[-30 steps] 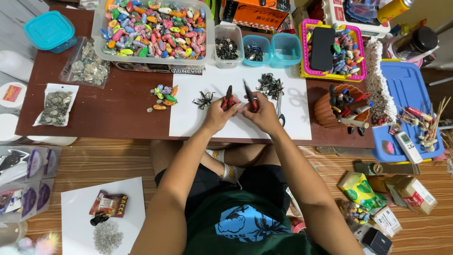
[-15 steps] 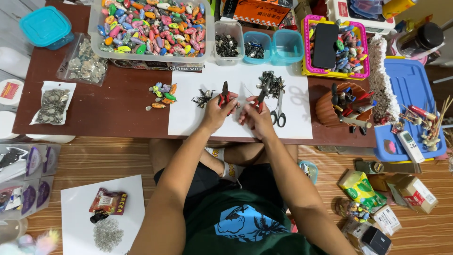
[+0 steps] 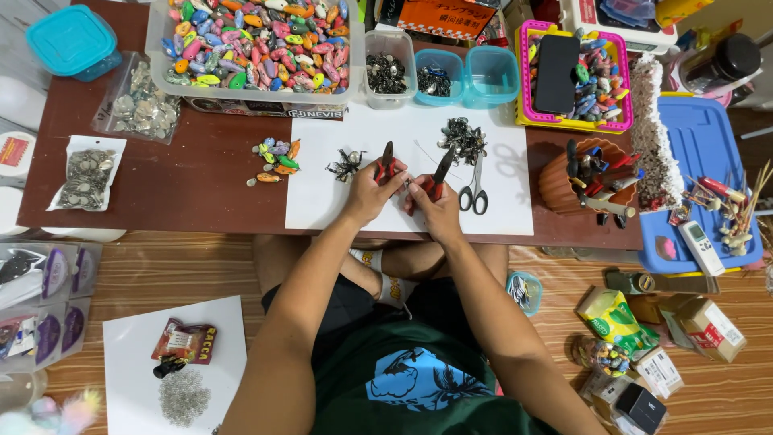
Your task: Assembling fishing lures by attaching hooks and swivels using pliers.
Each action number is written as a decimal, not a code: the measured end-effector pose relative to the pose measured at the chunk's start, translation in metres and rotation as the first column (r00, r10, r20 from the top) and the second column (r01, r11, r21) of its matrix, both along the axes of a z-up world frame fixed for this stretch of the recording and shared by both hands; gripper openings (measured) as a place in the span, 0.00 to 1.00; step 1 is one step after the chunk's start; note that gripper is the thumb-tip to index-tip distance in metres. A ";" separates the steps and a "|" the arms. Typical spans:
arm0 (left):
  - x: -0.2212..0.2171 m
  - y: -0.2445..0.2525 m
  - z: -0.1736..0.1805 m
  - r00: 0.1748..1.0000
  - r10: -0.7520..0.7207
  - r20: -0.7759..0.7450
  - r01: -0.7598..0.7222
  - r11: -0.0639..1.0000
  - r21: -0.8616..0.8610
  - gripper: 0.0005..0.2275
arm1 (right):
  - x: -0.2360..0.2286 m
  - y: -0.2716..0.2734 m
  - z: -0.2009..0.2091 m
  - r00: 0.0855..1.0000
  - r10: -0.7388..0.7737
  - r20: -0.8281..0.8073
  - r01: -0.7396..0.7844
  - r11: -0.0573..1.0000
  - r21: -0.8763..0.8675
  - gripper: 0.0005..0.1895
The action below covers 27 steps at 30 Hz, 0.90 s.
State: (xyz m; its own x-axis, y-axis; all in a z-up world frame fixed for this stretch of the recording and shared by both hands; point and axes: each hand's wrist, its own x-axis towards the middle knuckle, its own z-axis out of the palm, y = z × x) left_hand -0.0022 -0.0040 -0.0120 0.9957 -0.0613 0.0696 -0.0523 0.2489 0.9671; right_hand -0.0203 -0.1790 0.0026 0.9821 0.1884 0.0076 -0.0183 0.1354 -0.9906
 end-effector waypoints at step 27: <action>-0.003 -0.001 0.005 0.999 0.035 0.018 -0.037 0.993 0.110 0.10 | 0.002 -0.005 0.000 0.997 0.050 -0.061 -0.043 0.992 0.116 0.04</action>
State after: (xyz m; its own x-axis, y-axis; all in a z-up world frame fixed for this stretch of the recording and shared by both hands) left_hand -0.0050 -0.0050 -0.0071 0.9962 -0.0335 0.0800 -0.0746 0.1382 0.9876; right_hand -0.0181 -0.1844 0.0030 0.9715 0.2351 -0.0303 -0.0896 0.2458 -0.9652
